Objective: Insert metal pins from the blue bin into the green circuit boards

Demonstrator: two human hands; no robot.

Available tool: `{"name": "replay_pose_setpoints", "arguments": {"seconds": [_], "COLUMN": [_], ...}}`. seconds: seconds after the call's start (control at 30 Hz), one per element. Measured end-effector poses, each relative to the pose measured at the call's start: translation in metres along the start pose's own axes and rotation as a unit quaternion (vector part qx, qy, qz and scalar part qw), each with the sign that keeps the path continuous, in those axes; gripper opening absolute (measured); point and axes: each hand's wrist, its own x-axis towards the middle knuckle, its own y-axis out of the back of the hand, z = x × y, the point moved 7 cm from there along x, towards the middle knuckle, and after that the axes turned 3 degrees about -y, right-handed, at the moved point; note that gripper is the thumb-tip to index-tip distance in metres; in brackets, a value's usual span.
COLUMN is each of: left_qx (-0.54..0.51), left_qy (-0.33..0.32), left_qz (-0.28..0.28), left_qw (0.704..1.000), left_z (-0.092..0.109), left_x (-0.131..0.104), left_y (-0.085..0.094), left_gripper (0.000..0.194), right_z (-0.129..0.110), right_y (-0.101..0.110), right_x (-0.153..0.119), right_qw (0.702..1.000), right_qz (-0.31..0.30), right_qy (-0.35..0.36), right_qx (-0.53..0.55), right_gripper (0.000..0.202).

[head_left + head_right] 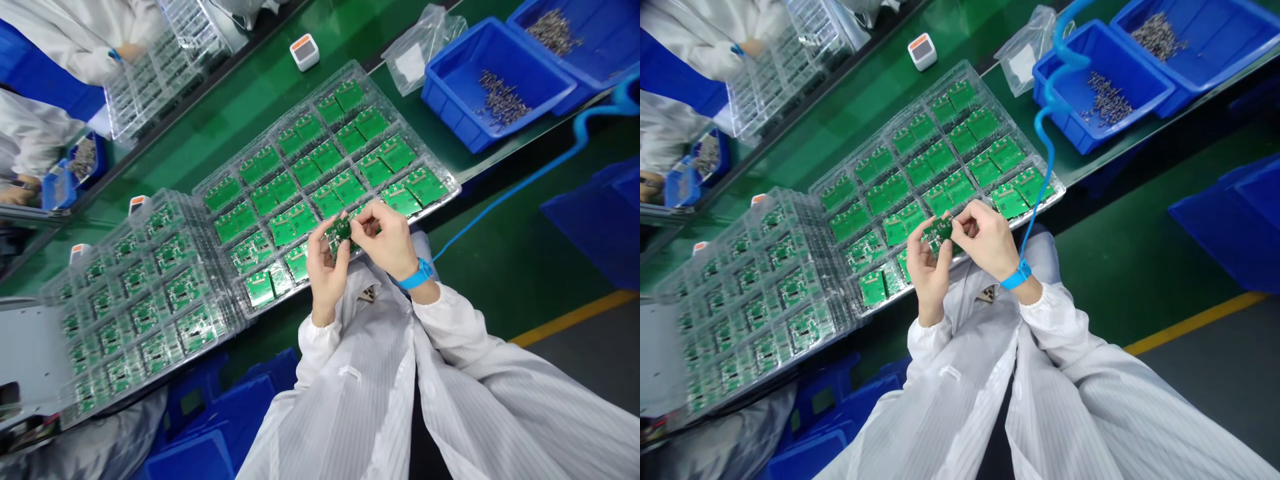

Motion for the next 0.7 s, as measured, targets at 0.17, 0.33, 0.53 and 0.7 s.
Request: {"name": "replay_pose_setpoints", "arguments": {"seconds": [0.17,0.33,0.53,0.7], "left_qx": [0.000,-0.006,-0.010,0.011], "left_qy": [-0.007,-0.009,-0.033,-0.013], "left_qz": [0.015,0.011,0.063,0.072], "left_qw": [1.000,1.000,0.997,0.997], "left_z": [0.003,0.005,0.001,-0.007], "left_x": [0.001,0.003,0.003,-0.001], "left_y": [0.002,0.000,0.006,0.008], "left_gripper": [0.042,0.044,0.040,0.040], "right_z": [-0.003,-0.002,-0.006,-0.010], "right_y": [-0.003,-0.005,-0.004,-0.004], "right_x": [-0.002,-0.004,-0.005,-0.006], "right_qw": [1.000,1.000,1.000,0.996], "right_qz": [-0.003,0.000,-0.003,-0.056], "right_qy": [0.007,0.005,0.027,0.070], "right_qx": [-0.002,-0.003,0.005,0.009], "right_gripper": [0.020,0.020,0.005,0.004]}}
